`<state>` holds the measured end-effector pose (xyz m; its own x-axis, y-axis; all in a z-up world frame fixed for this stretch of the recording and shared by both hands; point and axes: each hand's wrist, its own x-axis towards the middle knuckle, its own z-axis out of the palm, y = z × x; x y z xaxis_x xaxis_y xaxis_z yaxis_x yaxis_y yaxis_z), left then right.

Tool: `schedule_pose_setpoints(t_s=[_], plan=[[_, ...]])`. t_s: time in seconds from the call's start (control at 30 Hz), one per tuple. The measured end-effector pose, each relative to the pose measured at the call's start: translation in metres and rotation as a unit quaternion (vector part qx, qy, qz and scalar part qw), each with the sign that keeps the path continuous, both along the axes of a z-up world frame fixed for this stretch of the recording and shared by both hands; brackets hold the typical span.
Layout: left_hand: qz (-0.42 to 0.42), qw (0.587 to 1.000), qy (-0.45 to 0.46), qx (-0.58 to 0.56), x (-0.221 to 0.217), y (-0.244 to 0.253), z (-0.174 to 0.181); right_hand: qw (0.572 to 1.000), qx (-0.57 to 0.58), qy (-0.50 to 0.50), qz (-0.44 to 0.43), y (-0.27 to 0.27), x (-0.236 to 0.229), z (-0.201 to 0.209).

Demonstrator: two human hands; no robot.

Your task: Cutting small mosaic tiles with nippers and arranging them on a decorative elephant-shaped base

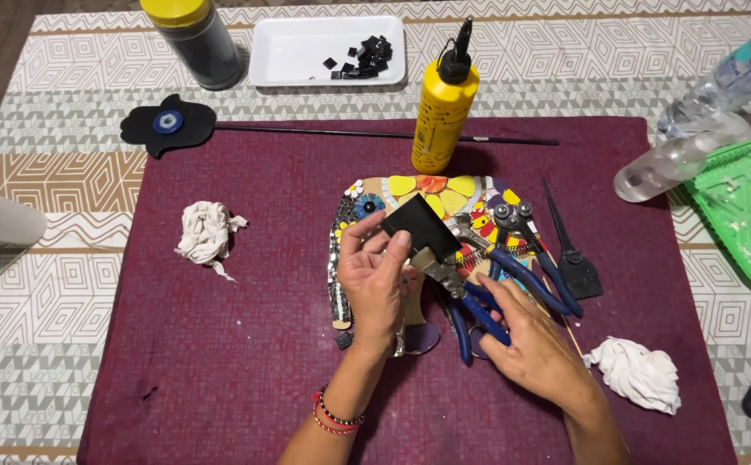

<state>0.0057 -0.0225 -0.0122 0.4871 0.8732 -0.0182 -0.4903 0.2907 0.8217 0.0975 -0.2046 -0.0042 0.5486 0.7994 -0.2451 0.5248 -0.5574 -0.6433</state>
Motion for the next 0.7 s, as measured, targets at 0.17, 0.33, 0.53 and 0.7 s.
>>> schedule_pose_setpoints(t_s=[0.17, 0.33, 0.53, 0.7], plan=[[0.111, 0.985, 0.108, 0.075, 0.0, 0.021, -0.01, 0.998, 0.051, 0.013, 0.041, -0.018, 0.019, -0.001], [0.041, 0.989, 0.124, 0.067, 0.004, 0.015, -0.029, 0.969, 0.231, 0.001, -0.089, -0.025, 0.035, -0.003], [-0.094, 0.955, 0.253, 0.121, 0.007, 0.016, -0.049, 0.942, 0.254, -0.148, -0.163, -0.025, 0.047, 0.002], [-0.15, 0.969, 0.18, 0.076, 0.016, 0.007, -0.085, 0.924, 0.087, -0.285, -0.24, -0.028, 0.063, -0.025]])
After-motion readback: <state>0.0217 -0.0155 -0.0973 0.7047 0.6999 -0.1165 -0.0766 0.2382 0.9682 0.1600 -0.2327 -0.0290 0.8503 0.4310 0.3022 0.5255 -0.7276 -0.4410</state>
